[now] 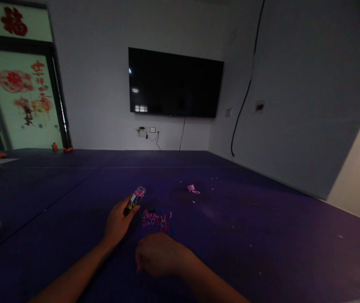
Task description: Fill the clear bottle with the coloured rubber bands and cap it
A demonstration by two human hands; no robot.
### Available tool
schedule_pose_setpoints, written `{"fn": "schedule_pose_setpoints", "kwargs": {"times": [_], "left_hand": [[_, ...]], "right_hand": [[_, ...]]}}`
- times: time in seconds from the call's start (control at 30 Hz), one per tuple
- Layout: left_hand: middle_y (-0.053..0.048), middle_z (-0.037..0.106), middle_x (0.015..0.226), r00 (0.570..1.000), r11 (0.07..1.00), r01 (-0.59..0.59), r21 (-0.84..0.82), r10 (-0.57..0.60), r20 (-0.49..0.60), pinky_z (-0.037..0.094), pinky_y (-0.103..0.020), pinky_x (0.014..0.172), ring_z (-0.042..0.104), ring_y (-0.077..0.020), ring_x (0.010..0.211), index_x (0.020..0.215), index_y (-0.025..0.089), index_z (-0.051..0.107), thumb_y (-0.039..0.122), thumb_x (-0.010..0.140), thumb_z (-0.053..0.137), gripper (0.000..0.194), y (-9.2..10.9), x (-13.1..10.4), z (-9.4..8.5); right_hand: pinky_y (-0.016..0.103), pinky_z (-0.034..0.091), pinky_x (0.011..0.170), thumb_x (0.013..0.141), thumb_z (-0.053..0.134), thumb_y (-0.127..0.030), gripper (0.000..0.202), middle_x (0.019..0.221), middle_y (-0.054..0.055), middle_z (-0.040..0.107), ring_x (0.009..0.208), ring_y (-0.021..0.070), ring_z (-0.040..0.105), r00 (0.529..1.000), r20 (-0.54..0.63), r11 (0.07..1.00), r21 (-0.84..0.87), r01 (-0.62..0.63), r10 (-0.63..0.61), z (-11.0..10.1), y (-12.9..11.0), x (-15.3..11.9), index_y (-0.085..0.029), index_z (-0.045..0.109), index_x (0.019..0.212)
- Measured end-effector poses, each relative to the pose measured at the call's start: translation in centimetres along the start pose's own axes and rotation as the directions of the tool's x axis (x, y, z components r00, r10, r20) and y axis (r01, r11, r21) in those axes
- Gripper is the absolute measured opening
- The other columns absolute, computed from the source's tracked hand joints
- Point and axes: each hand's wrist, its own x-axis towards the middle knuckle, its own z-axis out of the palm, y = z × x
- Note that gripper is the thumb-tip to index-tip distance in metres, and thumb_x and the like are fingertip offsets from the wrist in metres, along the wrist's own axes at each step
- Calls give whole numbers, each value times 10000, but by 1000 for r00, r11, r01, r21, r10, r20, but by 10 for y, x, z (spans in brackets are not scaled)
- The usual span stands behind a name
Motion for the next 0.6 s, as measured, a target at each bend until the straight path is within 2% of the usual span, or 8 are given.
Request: {"fn": "schedule_pose_setpoints", "kwargs": {"times": [0.1,0.2,0.27,0.33,0.43,0.53,0.6], "left_hand": [[-84,611,1128,1000,1000,-6,4,6,11,420,-363,883,567,-231,1008,1191,193,528,524,803,446,517,0,0,-1],[-88,617,1116,1000,1000,0,4,0,30,430,-368,873,576,-236,990,1199,184,521,536,797,440,541,0,1,-1],[-91,620,1103,1000,1000,14,-2,-14,28,437,-379,866,582,-244,977,1185,178,527,550,786,445,552,0,2,-2],[-94,627,1069,999,998,50,-41,-49,16,457,-387,838,599,-248,937,1172,172,525,567,774,451,565,1,1,-2],[-87,631,1002,991,975,133,-178,-130,30,500,-368,755,635,-224,812,1175,162,489,582,771,450,584,6,-1,-3],[-79,615,1021,989,956,150,-252,-146,35,501,-359,773,631,-218,852,1167,171,464,580,780,440,563,10,-3,-3],[-88,603,1057,991,955,136,-264,-136,18,480,-378,826,607,-232,933,1170,171,451,586,786,420,567,9,-3,-2]], "right_hand": [[232,406,626,758,520,-154,185,854,25,677,817,162,605,1000,-5,1000,-24,-11,10,-2,-2,-1,-190,683,838],[265,440,696,777,484,-122,198,929,71,661,872,188,600,982,-126,989,-26,-146,142,-11,6,-4,-152,652,879],[287,448,733,797,457,-107,213,967,101,645,915,207,590,930,-212,951,-12,-309,300,-14,19,-5,-136,634,910],[304,447,756,807,456,-110,211,985,125,633,934,222,582,857,-282,895,17,-445,431,-13,35,-4,-125,628,929],[301,439,764,784,509,-125,179,978,123,636,943,231,580,803,-310,855,75,-513,509,-3,58,0,-134,635,910],[282,429,757,806,508,-177,149,954,85,651,927,212,594,752,-350,828,183,-530,559,2,69,4,-174,645,864],[290,430,737,853,460,-254,203,924,92,659,889,214,611,672,-394,777,258,-574,627,0,72,4,-181,649,870]]}}
